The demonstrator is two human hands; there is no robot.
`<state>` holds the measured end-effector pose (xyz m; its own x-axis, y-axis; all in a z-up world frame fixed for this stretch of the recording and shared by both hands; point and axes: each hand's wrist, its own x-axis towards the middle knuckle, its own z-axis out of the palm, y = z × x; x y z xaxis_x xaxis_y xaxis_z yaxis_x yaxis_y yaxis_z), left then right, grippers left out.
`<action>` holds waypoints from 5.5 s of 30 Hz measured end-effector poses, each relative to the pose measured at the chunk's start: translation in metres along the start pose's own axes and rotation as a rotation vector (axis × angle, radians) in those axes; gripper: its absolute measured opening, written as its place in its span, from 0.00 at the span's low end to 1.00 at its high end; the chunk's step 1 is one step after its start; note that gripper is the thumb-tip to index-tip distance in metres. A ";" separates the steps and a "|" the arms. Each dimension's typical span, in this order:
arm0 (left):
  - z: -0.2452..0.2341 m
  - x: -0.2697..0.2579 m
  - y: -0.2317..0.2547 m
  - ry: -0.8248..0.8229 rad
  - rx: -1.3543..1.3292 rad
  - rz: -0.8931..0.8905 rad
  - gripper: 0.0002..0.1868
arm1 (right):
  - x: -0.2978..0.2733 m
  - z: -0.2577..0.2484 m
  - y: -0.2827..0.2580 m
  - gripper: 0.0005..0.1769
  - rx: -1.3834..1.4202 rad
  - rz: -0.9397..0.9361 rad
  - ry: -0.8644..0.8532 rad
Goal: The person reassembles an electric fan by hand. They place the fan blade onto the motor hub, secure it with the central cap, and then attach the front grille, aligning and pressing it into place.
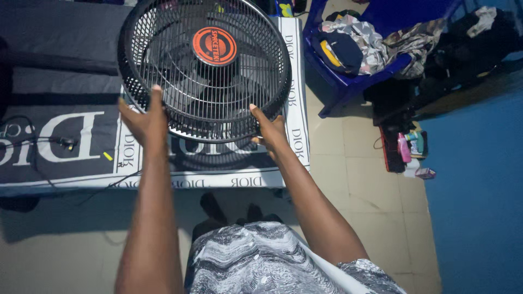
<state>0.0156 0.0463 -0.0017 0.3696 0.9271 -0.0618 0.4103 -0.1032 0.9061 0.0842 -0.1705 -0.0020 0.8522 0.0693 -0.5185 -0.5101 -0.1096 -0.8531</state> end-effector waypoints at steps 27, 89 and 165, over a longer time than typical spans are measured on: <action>0.017 0.119 0.025 0.026 0.301 0.234 0.32 | 0.124 -0.021 -0.019 0.31 -0.369 -0.379 0.307; 0.019 0.109 0.022 -0.094 0.195 0.103 0.33 | 0.125 -0.017 -0.023 0.26 -0.407 -0.398 0.402; 0.039 -0.070 -0.098 -0.266 -0.837 -0.327 0.10 | -0.054 0.051 0.020 0.32 -1.003 -1.336 -0.069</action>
<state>-0.0175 -0.0225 -0.1030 0.5626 0.7411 -0.3663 -0.1683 0.5365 0.8269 0.0222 -0.1260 0.0062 0.5769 0.6688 0.4690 0.8165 -0.4876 -0.3091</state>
